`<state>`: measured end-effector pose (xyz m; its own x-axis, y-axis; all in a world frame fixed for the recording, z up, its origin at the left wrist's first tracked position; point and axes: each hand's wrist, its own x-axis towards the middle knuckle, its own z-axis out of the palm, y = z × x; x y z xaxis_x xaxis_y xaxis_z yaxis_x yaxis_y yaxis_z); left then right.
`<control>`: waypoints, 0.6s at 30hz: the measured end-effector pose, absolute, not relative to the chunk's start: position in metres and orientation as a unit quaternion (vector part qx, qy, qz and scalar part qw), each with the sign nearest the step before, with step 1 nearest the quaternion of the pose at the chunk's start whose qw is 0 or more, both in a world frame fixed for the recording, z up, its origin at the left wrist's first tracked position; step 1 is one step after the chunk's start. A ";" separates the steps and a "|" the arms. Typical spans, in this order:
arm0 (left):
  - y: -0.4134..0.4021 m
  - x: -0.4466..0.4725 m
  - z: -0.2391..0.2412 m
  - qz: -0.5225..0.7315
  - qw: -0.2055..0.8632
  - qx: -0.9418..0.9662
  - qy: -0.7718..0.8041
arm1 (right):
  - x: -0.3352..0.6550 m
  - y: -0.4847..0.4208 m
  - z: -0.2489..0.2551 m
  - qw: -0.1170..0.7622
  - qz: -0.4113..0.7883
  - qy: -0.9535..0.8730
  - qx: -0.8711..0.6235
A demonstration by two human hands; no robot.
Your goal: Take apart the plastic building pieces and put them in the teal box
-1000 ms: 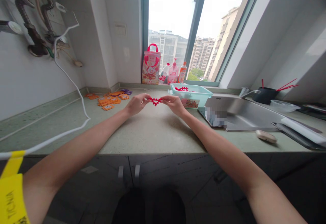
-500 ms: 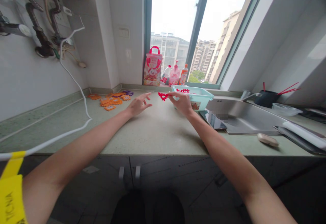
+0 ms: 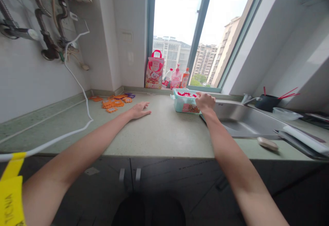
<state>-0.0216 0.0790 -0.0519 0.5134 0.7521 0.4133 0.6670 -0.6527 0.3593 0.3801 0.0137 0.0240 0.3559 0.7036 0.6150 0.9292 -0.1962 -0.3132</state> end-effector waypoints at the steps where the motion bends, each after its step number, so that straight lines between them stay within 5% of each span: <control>1: 0.078 -0.021 -0.052 0.267 0.075 0.867 0.415 | 0.378 0.014 0.023 0.336 -0.180 -0.548 -0.745; 10: 0.075 -0.032 -0.046 0.226 -0.024 0.835 0.502 | 0.339 0.011 0.015 0.484 -0.261 -0.708 -0.443; 18: 0.089 -0.107 -0.030 0.219 -0.132 0.667 0.700 | 0.306 0.000 0.008 0.468 -0.175 -0.805 -0.319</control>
